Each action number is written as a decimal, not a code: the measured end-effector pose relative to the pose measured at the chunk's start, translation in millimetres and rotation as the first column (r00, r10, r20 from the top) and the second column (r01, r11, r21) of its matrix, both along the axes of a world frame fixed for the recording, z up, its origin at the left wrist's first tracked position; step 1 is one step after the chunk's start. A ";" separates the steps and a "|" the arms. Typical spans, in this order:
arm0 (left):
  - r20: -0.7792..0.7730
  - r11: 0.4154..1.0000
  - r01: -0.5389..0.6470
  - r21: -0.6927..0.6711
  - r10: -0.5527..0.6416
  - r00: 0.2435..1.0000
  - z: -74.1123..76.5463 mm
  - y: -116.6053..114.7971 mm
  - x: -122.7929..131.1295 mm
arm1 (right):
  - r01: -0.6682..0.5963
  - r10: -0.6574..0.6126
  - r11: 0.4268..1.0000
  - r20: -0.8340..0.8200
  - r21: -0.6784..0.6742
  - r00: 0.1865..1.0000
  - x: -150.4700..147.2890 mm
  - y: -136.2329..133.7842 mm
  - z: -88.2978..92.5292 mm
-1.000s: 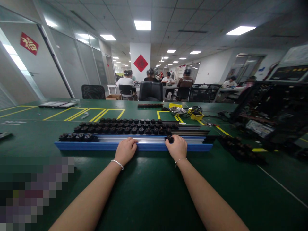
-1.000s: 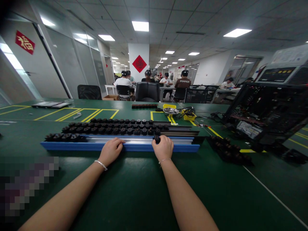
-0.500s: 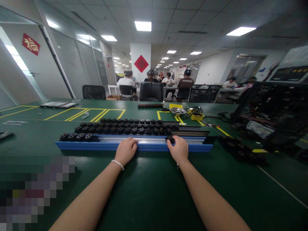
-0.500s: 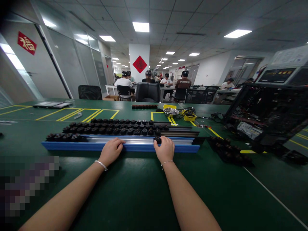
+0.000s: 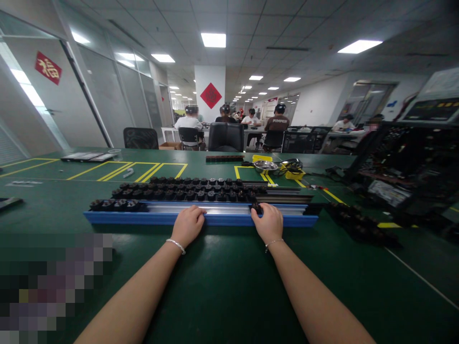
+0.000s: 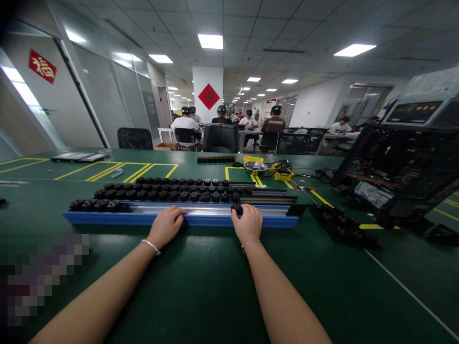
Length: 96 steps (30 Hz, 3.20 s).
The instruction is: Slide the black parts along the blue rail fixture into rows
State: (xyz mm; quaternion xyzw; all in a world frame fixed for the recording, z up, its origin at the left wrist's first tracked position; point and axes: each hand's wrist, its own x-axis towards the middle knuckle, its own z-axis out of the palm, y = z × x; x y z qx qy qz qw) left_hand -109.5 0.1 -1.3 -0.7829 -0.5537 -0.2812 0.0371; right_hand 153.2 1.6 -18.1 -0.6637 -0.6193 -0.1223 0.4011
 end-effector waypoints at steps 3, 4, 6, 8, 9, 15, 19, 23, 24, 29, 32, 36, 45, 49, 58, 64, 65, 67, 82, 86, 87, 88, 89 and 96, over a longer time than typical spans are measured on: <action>-0.001 1.000 -0.006 -0.004 0.006 1.000 0.5 -0.2 0.2 | 0.009 -0.009 1.000 0.001 0.007 1.000 1.4 -0.4 0.0; -0.003 1.000 -0.008 -0.005 0.008 1.000 0.4 -0.2 0.2 | 0.010 -0.010 1.000 0.001 0.007 1.000 1.8 -0.5 0.0; -0.004 1.000 -0.008 -0.003 0.008 1.000 -0.1 0.0 0.0 | 0.010 -0.010 1.000 0.001 0.002 1.000 2.4 -0.5 0.1; -0.003 1.000 -0.004 0.000 0.004 1.000 -0.8 0.3 -0.3 | 0.012 -0.012 1.000 0.003 -0.003 1.000 2.9 -0.3 0.1; -0.003 1.000 -0.002 0.002 0.002 1.000 -1.1 0.4 -0.4 | 0.015 -0.015 1.000 0.004 -0.005 1.000 3.2 -0.2 0.0; 0.001 1.000 -0.005 0.001 0.005 1.000 -0.4 0.1 0.1 | 0.043 -0.043 0.999 -0.006 0.003 0.999 5.6 -0.5 -0.3; -0.001 1.000 0.001 0.003 -0.001 1.000 -0.5 0.2 0.3 | 0.062 -0.061 0.998 -0.023 0.009 0.998 5.7 -1.4 -0.7; -0.002 1.000 0.000 -0.001 0.000 1.000 -1.3 0.6 0.0 | 0.079 -0.079 0.997 -0.033 0.012 0.996 6.0 -1.3 -1.6; 0.000 1.000 0.000 -0.001 0.000 1.000 -1.4 0.7 0.0 | 0.084 -0.083 0.996 -0.037 0.011 0.996 6.5 -1.2 -1.9; -0.003 1.000 -0.002 0.003 0.002 1.000 -1.5 0.7 0.0 | 0.113 -0.112 0.993 -0.055 0.021 0.992 10.7 -1.3 -2.2; -0.007 1.000 -0.001 0.011 0.001 1.000 -1.9 0.9 -0.1 | 0.124 -0.123 0.992 -0.064 0.009 0.990 13.5 -1.4 -1.7; -0.015 1.000 -0.006 0.005 0.006 1.000 -2.6 1.5 -0.6 | 0.145 -0.145 0.989 -0.077 -0.001 0.986 17.6 -1.1 -0.9; -0.019 1.000 0.000 0.003 0.000 1.000 -3.1 2.4 -1.0 | 0.186 -0.186 0.983 -0.083 -0.004 0.979 24.8 -0.6 0.4; -0.013 1.000 0.005 0.005 -0.004 1.000 -3.7 2.9 -1.2 | 0.188 -0.189 0.982 -0.081 -0.020 0.979 26.7 -1.1 1.9; -0.013 1.000 -0.001 -0.004 0.001 1.000 -3.4 2.4 -0.9 | 0.206 -0.207 0.978 -0.078 -0.022 0.975 31.2 -1.1 1.6; -0.001 1.000 0.002 -0.002 -0.002 1.000 -3.4 3.2 -0.8 | 0.225 -0.225 0.974 -0.070 -0.011 0.972 35.8 -0.2 0.5; 0.000 1.000 0.003 -0.006 -0.004 1.000 -3.3 3.2 -0.8 | 0.229 -0.229 0.973 -0.071 -0.011 0.971 36.2 -0.1 0.5; -0.002 1.000 0.005 -0.011 -0.005 1.000 -3.1 3.0 -0.9 | 0.236 -0.237 0.972 -0.073 -0.014 0.969 36.9 0.0 0.8; -0.011 1.000 0.003 0.002 -0.003 1.000 -2.7 2.2 -0.8 | 0.288 -0.288 0.958 -0.087 -0.015 0.954 44.4 0.5 0.6; -0.014 1.000 0.001 -0.003 -0.001 1.000 -2.4 1.6 -0.7 | 0.293 -0.292 0.956 -0.087 -0.006 0.952 45.9 0.2 0.3; -0.012 1.000 0.002 -0.005 -0.002 1.000 -2.4 1.5 -0.9 | 0.294 -0.293 0.956 -0.088 -0.007 0.952 46.2 0.1 0.5; -0.011 1.000 0.004 -0.006 -0.004 1.000 -2.4 1.5 -1.0 | 0.296 -0.296 0.955 -0.089 -0.010 0.951 46.5 -0.1 0.8; -0.009 1.000 0.004 -0.008 -0.005 1.000 -2.5 1.5 -1.2 | 0.300 -0.300 0.954 -0.092 -0.014 0.950 46.6 -0.2 1.3; -0.008 1.000 0.001 -0.017 -0.001 1.000 -1.0 1.3 -0.8 | 0.301 -0.303 0.953 -0.102 -0.031 0.948 46.8 -1.0 3.3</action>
